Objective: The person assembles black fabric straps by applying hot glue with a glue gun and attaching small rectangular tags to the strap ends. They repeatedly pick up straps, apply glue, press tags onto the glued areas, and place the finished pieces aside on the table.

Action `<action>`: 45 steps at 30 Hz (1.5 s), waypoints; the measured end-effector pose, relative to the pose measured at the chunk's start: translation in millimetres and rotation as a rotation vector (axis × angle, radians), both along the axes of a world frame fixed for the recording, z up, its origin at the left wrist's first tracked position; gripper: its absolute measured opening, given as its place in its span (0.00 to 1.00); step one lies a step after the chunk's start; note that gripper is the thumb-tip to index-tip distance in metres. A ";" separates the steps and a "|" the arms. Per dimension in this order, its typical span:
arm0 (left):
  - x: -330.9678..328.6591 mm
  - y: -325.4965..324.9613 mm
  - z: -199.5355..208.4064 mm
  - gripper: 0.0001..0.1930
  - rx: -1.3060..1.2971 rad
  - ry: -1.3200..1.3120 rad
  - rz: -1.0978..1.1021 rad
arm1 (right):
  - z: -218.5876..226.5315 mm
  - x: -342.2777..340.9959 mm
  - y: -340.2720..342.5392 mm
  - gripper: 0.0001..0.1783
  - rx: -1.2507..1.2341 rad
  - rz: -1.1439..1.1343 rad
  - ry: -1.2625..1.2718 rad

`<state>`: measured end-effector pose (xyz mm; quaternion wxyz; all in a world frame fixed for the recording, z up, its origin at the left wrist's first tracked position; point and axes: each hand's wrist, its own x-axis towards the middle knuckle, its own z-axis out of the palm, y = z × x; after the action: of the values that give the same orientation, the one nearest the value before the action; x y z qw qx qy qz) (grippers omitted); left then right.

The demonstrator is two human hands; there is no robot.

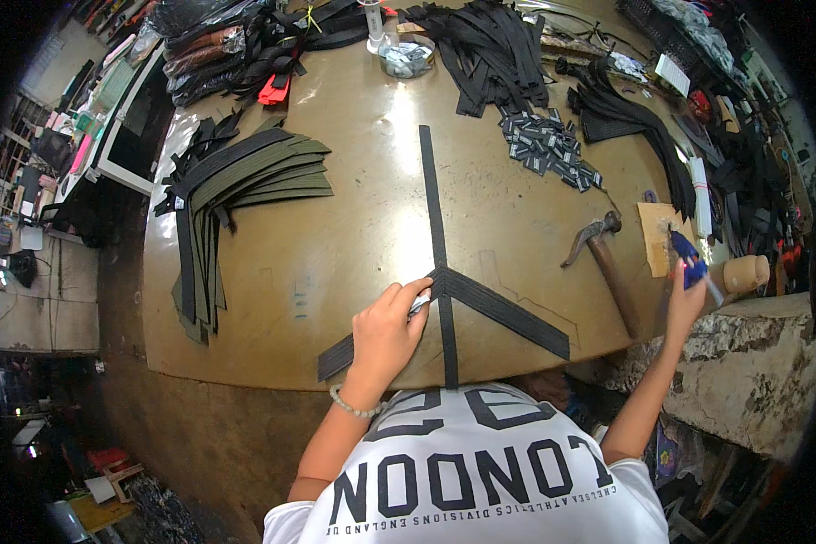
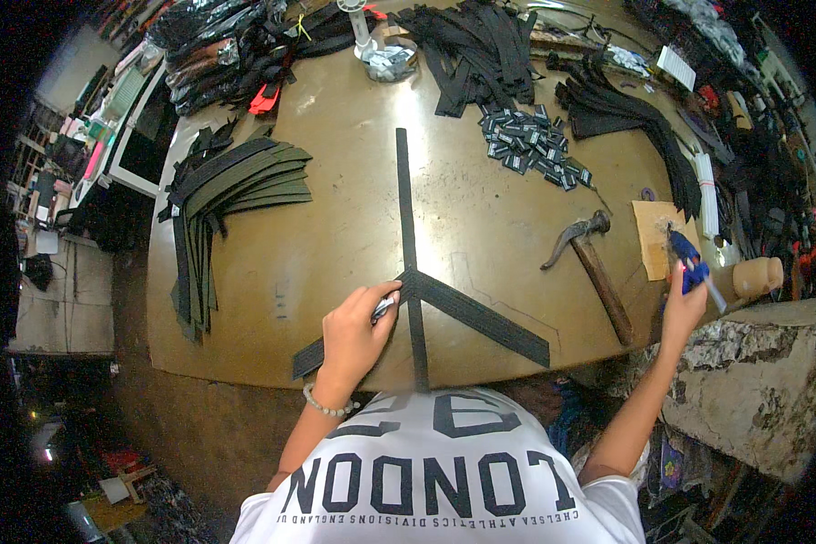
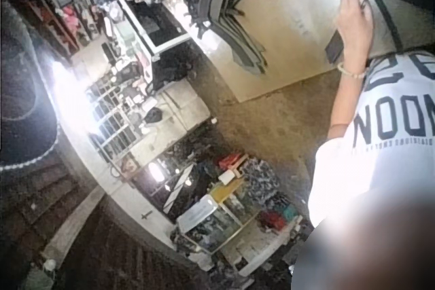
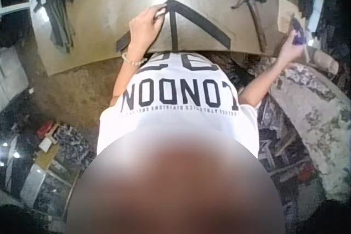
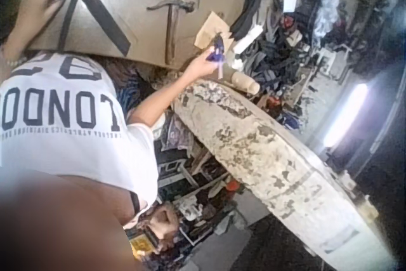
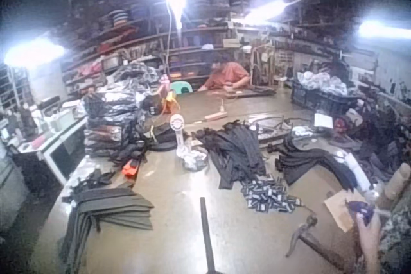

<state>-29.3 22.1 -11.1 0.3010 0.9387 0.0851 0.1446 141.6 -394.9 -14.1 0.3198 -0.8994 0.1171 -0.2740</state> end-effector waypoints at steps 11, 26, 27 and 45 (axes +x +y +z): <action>0.3 0.1 -5.3 0.08 -0.034 -0.049 0.026 | 67.5 -40.3 217.6 0.26 0.051 1.056 0.437; -2.1 1.7 -5.9 0.09 -0.051 -0.030 0.018 | 59.4 -40.9 223.1 0.26 -0.124 1.196 0.382; -2.1 1.1 -5.2 0.09 -0.048 -0.028 0.021 | 60.3 -43.8 222.0 0.26 -0.152 1.185 0.416; -100.5 77.0 176.6 0.08 -0.600 0.022 -0.836 | 38.6 9.0 35.7 0.27 -0.036 0.018 -0.029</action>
<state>-129.8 99.1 165.5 0.5881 0.7664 -0.2567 -0.0290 150.6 -359.2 24.5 0.3077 -0.9019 0.0995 -0.2863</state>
